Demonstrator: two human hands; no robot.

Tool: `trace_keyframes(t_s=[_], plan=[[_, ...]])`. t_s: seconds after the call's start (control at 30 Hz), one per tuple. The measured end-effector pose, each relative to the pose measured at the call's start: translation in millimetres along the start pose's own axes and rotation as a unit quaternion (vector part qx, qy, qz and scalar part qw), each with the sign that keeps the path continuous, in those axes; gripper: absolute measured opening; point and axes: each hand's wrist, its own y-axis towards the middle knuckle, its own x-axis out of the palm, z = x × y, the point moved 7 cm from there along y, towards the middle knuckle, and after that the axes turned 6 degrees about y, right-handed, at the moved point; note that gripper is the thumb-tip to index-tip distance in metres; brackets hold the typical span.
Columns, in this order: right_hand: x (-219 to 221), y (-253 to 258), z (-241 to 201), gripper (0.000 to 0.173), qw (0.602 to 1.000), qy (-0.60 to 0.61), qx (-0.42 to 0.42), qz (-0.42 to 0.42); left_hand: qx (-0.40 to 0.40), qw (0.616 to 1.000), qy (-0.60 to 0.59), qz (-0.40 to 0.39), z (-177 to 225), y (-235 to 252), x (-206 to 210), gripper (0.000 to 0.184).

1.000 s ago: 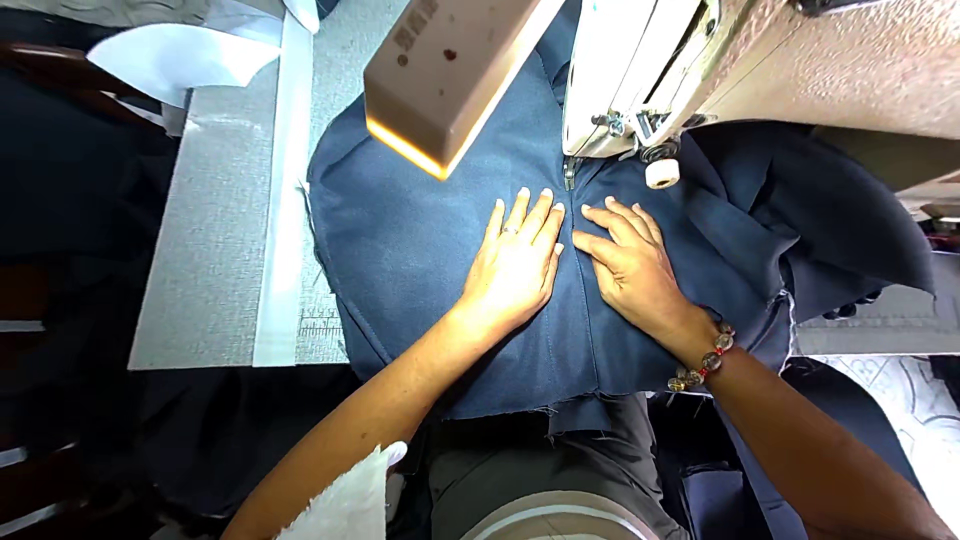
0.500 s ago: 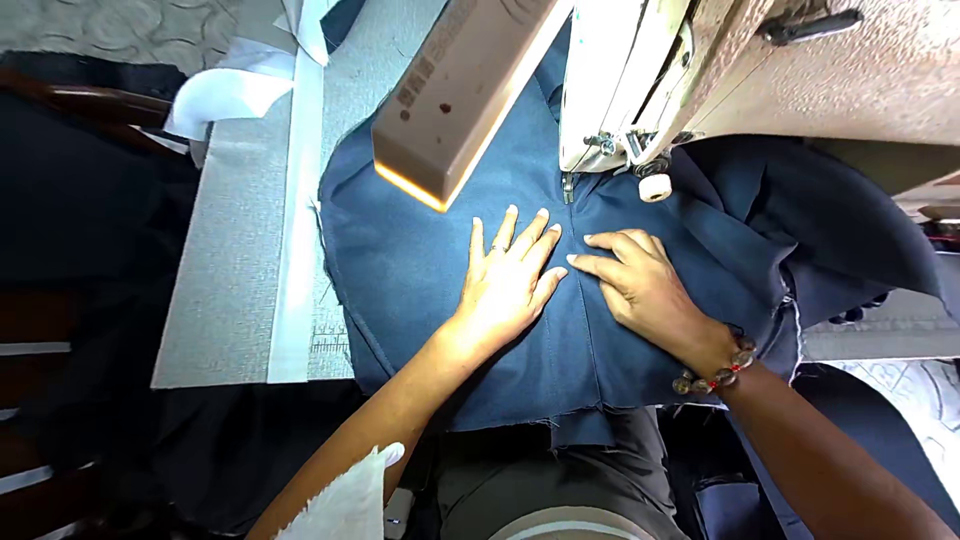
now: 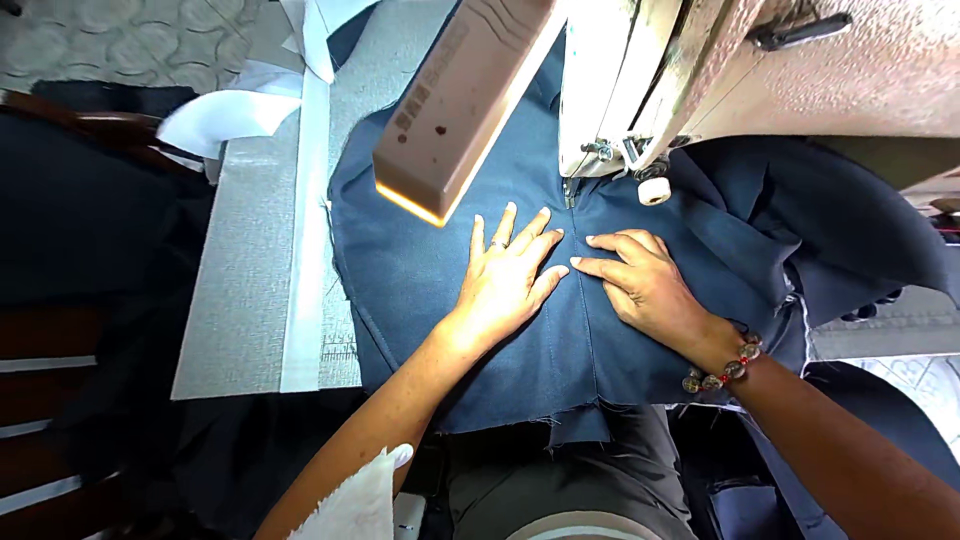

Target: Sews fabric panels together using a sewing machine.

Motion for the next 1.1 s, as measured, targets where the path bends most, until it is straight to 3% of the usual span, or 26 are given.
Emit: trace_keyframes(t_s=[1.1], plan=[[-1, 30, 22, 0.039, 1.000, 0.008, -0.014, 0.010, 0.013, 1.000, -0.011, -0.018, -26, 40, 0, 0.053]])
